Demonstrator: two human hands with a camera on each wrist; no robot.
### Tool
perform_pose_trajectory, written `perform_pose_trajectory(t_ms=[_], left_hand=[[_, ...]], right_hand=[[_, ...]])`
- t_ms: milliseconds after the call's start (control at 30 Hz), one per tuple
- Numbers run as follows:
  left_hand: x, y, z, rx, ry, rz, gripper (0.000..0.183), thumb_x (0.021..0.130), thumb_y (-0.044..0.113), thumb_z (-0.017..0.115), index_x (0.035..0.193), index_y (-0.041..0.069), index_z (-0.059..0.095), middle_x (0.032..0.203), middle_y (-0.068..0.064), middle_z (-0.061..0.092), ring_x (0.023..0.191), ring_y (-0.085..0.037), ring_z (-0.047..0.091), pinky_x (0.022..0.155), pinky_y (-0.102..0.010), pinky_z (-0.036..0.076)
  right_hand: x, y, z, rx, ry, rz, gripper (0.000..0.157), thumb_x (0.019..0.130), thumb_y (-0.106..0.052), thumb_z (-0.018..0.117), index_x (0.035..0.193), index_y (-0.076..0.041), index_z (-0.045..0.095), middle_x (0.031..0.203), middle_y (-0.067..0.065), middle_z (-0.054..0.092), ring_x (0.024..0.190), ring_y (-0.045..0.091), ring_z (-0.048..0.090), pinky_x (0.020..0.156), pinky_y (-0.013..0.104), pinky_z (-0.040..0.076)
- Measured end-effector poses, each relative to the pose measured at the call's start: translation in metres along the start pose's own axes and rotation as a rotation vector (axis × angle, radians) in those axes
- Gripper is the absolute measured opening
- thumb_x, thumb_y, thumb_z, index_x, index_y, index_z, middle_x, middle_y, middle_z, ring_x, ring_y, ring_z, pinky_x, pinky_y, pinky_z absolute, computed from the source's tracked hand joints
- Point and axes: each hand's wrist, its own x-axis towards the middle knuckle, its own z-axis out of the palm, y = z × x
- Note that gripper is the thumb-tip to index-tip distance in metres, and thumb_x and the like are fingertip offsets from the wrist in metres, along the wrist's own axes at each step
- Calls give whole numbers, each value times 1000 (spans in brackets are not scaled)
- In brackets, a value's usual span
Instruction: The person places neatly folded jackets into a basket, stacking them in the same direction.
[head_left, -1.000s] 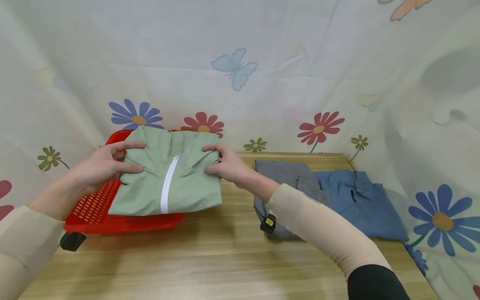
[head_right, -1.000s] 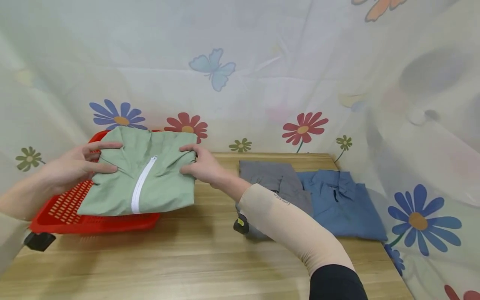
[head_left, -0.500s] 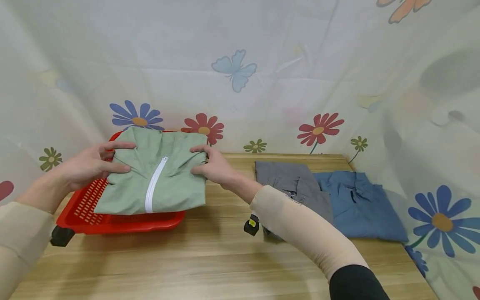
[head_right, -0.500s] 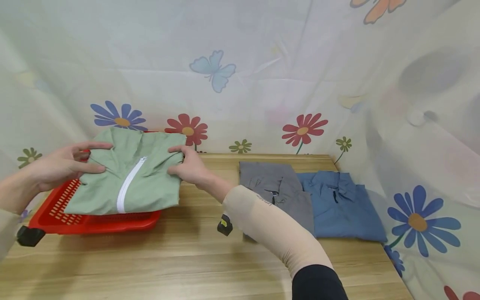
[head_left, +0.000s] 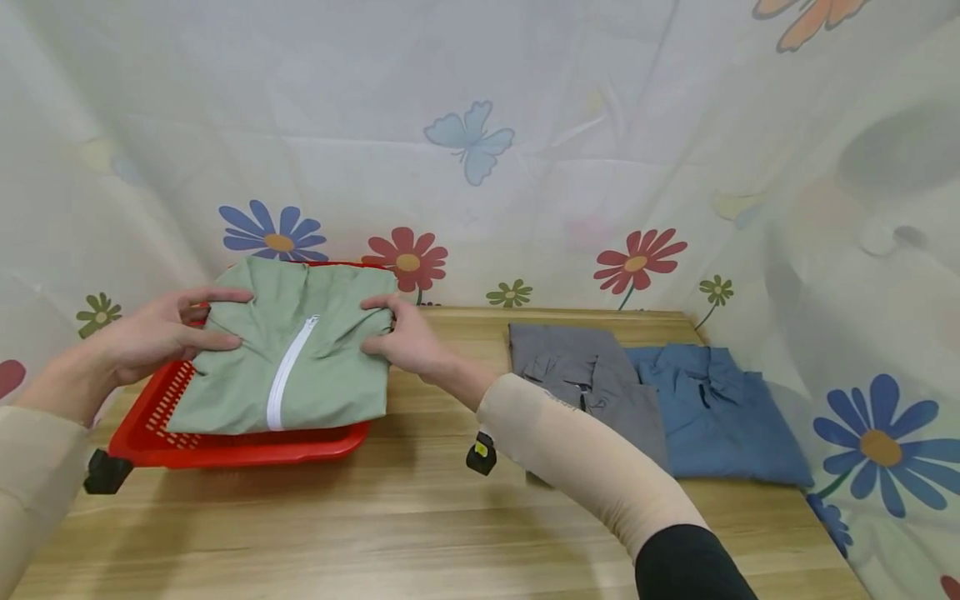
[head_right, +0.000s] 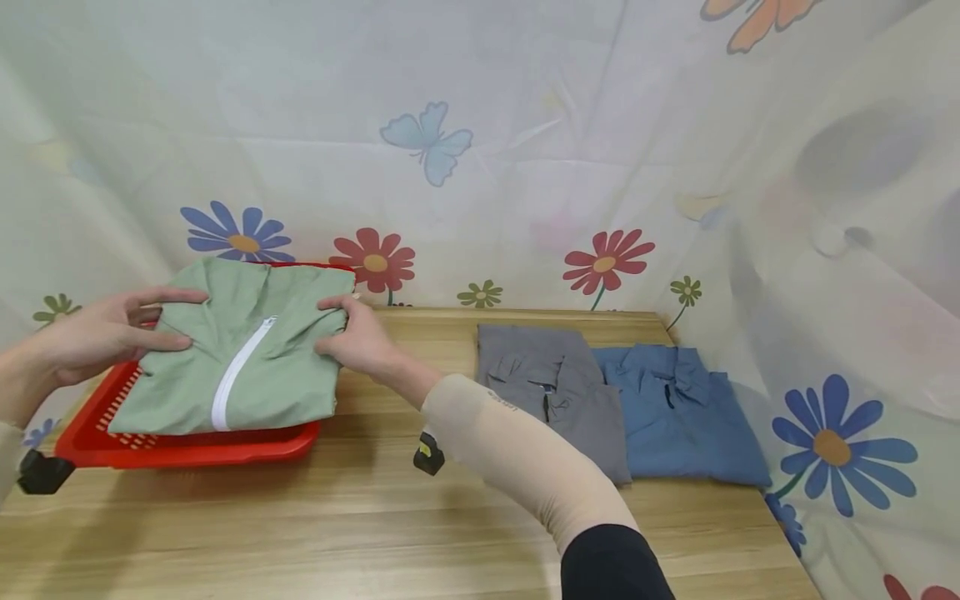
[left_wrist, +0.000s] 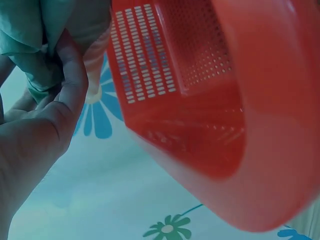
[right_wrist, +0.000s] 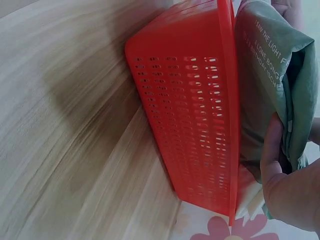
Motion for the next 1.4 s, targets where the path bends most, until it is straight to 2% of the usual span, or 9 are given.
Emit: perform_pose_trajectory(t_ms=[267, 500, 700, 933, 1333, 1400], left_hand=[[2, -11, -6, 29, -5, 1, 70, 97, 16, 73, 155, 16, 36, 152, -23, 29, 100, -17, 60, 75, -34, 58], [1, -18, -10, 7, -12, -17, 70, 97, 14, 72, 156, 15, 34, 151, -24, 34, 102, -15, 65, 83, -39, 60], [0, -24, -12, 42, 10, -32, 75, 95, 16, 74, 156, 11, 33, 148, -26, 37, 102, -14, 65, 83, -41, 60], [1, -28, -11, 33, -2, -26, 76, 95, 14, 74, 157, 8, 30, 149, -29, 37, 102, -14, 64, 83, -41, 60], [1, -30, -10, 43, 14, -30, 72, 95, 16, 74, 155, 12, 34, 150, -28, 35, 102, -12, 61, 84, -38, 59], [1, -30, -11, 42, 14, -40, 72, 96, 18, 74, 155, 11, 33, 151, -30, 34, 104, -15, 62, 84, -38, 59]], right_hand=[[2, 4, 11, -9, 17, -15, 52, 88, 5, 72, 138, -4, 57, 126, 4, 53, 103, 15, 55, 81, 22, 54], [6, 6, 21, -74, 40, -36, 53, 87, 5, 74, 136, -6, 59, 131, 6, 54, 109, 14, 50, 84, 20, 50], [7, 7, 28, -103, 21, -16, 52, 89, 1, 73, 138, -8, 58, 130, 4, 55, 110, 15, 50, 83, 21, 52], [8, 9, 28, -138, 22, -11, 50, 88, 0, 75, 135, -8, 60, 125, 4, 57, 105, 14, 52, 82, 21, 52], [8, 8, 27, -151, 3, 12, 49, 90, -3, 75, 135, -9, 59, 122, 3, 58, 102, 14, 54, 83, 21, 53], [8, 9, 26, -149, -1, 7, 48, 91, -4, 74, 136, -7, 58, 120, 5, 58, 99, 14, 55, 81, 22, 54]])
